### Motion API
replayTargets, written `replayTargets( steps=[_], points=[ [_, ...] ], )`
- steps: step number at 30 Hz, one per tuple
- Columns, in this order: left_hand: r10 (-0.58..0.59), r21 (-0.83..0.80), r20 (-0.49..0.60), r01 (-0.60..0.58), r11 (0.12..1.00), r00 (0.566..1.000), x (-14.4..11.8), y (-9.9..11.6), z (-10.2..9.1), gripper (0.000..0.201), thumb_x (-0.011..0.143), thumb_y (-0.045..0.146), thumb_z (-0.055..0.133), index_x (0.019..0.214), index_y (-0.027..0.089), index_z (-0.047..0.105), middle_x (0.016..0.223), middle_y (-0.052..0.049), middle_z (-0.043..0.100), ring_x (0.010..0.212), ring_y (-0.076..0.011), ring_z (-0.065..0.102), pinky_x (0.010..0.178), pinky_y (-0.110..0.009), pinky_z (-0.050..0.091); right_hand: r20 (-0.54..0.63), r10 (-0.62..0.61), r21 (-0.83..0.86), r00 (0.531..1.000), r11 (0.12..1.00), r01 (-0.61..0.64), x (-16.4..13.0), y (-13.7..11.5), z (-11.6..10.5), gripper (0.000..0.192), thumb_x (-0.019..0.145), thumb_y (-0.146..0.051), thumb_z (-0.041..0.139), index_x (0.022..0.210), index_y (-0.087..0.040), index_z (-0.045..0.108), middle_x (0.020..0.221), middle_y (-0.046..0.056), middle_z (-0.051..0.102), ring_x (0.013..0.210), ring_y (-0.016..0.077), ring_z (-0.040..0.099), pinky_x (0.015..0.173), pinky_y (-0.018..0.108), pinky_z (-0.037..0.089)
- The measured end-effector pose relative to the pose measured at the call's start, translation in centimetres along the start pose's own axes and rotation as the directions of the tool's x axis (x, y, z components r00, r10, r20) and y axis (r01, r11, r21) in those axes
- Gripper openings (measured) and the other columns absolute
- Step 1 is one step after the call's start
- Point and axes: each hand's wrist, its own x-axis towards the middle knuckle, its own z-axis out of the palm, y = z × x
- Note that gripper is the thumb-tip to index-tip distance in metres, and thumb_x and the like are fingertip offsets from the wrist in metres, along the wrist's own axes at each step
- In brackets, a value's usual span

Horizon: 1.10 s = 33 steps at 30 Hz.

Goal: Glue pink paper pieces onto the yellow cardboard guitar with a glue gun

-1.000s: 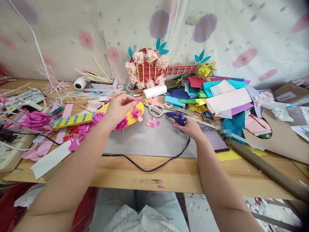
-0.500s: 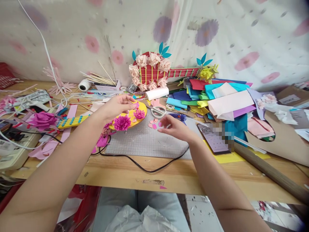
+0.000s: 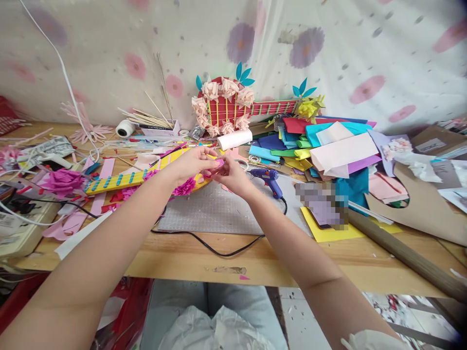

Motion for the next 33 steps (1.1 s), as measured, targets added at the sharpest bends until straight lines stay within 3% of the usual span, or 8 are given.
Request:
replayTargets(
  steps=[3, 10, 14, 18, 20, 23, 28, 33],
  points=[
    [-0.024, -0.01, -0.038, 0.024, 1.0, 0.999, 0.2, 0.0, -0.7, 0.03, 0.065, 0.023, 0.074, 0.089, 0.017, 0.056, 0.072, 0.0, 0.062, 0.064, -0.011, 0.058, 0.062, -0.026, 0.044, -0.007, 0.056, -0.021, 0.998, 0.998, -0.056, -0.4, 0.3, -0.6, 0.035, 0.065, -0.014, 0.061, 0.094, -0.022, 0.043, 0.072, -0.004, 0.061, 0.061, 0.0111, 0.059, 0.059, 0.026, 0.047],
    [0.021, -0.056, -0.319, -0.041, 0.998, 0.947, 0.2, 1.2, -4.0, 0.028, 0.064, 0.015, 0.073, 0.082, 0.018, 0.053, 0.069, 0.003, 0.06, 0.067, -0.0092, 0.057, 0.067, -0.026, 0.043, -0.117, 0.141, -0.307, 0.983, 0.936, -0.171, -1.8, 3.7, -2.9, 0.03, 0.065, -0.01, 0.058, 0.091, -0.021, 0.046, 0.071, -0.003, 0.062, 0.062, 0.0105, 0.059, 0.058, 0.024, 0.045],
    [0.083, -0.18, -0.468, -0.187, 0.966, 0.88, -0.5, 2.5, -6.1, 0.026, 0.065, 0.014, 0.072, 0.08, 0.02, 0.052, 0.066, 0.007, 0.059, 0.068, -0.0062, 0.053, 0.069, -0.024, 0.044, -0.128, 0.165, -0.4, 0.978, 0.894, -0.203, -2.2, 5.5, -3.5, 0.028, 0.067, -0.009, 0.056, 0.092, -0.02, 0.048, 0.077, -0.001, 0.064, 0.067, 0.0105, 0.059, 0.063, 0.024, 0.045],
    [0.162, -0.238, -0.623, -0.383, 0.893, 0.765, -1.0, 3.2, -8.1, 0.038, 0.059, 0.02, 0.079, 0.08, 0.025, 0.048, 0.066, 0.012, 0.058, 0.072, -0.0051, 0.052, 0.067, -0.02, 0.043, -0.133, 0.147, -0.426, 0.98, 0.885, -0.19, -2.2, 6.1, -3.6, 0.028, 0.069, -0.008, 0.054, 0.094, -0.019, 0.049, 0.081, 0.0, 0.066, 0.071, 0.0117, 0.061, 0.067, 0.026, 0.046],
    [0.161, -0.237, -0.66, -0.407, 0.882, 0.734, -1.0, 3.2, -8.6, 0.039, 0.059, 0.02, 0.079, 0.08, 0.026, 0.047, 0.066, 0.013, 0.058, 0.071, -0.0046, 0.051, 0.067, -0.019, 0.042, -0.127, 0.135, -0.457, 0.983, 0.872, -0.179, -2.2, 6.1, -3.6, 0.028, 0.07, -0.008, 0.054, 0.095, -0.019, 0.05, 0.083, 0.001, 0.067, 0.072, 0.0123, 0.061, 0.068, 0.026, 0.046],
    [0.114, -0.213, -0.643, -0.32, 0.923, 0.757, -0.8, 2.4, -8.4, 0.037, 0.06, 0.02, 0.079, 0.081, 0.023, 0.048, 0.065, 0.01, 0.057, 0.067, -0.0048, 0.05, 0.068, -0.021, 0.042, -0.119, 0.1, -0.545, 0.988, 0.825, -0.149, -2.3, 5.9, -3.7, 0.025, 0.072, -0.008, 0.054, 0.095, -0.019, 0.053, 0.09, 0.003, 0.069, 0.078, 0.0145, 0.062, 0.071, 0.029, 0.046],
    [0.042, -0.043, -0.517, -0.075, 0.996, 0.855, -0.3, 0.4, -6.8, 0.036, 0.061, 0.021, 0.079, 0.082, 0.018, 0.051, 0.067, 0.005, 0.058, 0.068, -0.0085, 0.053, 0.068, -0.026, 0.042, -0.072, -0.003, -0.655, 0.997, 0.754, -0.045, -2.8, 5.4, -4.1, 0.026, 0.073, -0.014, 0.06, 0.098, -0.019, 0.056, 0.102, 0.007, 0.068, 0.101, 0.0219, 0.056, 0.085, 0.037, 0.044],
    [0.062, 0.112, -0.415, -0.016, 0.994, 0.908, -0.1, -0.7, -6.4, 0.029, 0.064, 0.021, 0.075, 0.082, 0.019, 0.053, 0.067, 0.003, 0.058, 0.068, -0.0111, 0.055, 0.067, -0.027, 0.04, -0.055, -0.051, -0.626, 0.997, 0.78, 0.005, -2.9, 4.7, -4.9, 0.031, 0.075, -0.016, 0.058, 0.106, -0.02, 0.056, 0.108, 0.008, 0.065, 0.104, 0.022, 0.056, 0.088, 0.039, 0.044]
  ],
)
